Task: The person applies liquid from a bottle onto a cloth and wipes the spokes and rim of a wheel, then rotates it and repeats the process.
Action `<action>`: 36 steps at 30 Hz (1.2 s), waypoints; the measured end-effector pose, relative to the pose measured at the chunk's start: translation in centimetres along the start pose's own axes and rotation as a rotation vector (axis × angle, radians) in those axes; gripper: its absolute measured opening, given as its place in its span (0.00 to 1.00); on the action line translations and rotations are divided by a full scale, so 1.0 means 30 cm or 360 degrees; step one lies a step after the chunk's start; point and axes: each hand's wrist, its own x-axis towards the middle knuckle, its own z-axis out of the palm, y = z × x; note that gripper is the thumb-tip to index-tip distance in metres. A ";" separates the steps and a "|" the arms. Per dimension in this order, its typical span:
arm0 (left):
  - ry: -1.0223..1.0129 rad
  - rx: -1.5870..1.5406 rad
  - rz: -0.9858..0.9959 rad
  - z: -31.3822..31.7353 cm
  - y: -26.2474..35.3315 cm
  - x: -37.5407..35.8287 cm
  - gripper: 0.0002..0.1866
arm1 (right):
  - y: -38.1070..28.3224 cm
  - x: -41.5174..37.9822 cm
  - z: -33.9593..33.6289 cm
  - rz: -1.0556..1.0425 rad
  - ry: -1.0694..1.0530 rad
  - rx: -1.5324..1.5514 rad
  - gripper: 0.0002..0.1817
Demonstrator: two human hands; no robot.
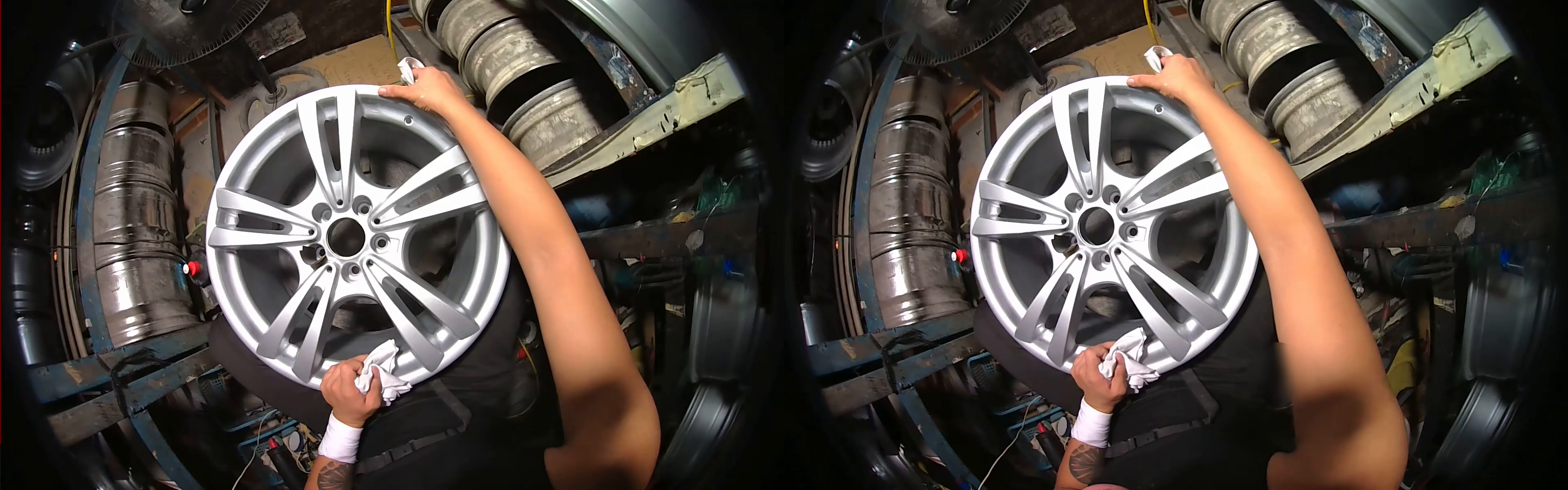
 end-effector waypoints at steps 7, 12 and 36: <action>-0.0007 0.0025 0.0047 -0.003 -0.005 -0.008 0.12 | 0.166 -0.202 -0.100 0.0149 -0.0026 0.0432 0.47; -0.0038 0.0028 0.0094 -0.008 -0.012 -0.014 0.13 | 0.244 -0.325 -0.134 0.0292 0.0005 0.0490 0.41; -0.0281 -0.0129 -0.0242 -0.012 0.023 0.021 0.10 | 0.295 -1.210 0.057 0.0326 0.0683 0.1189 0.42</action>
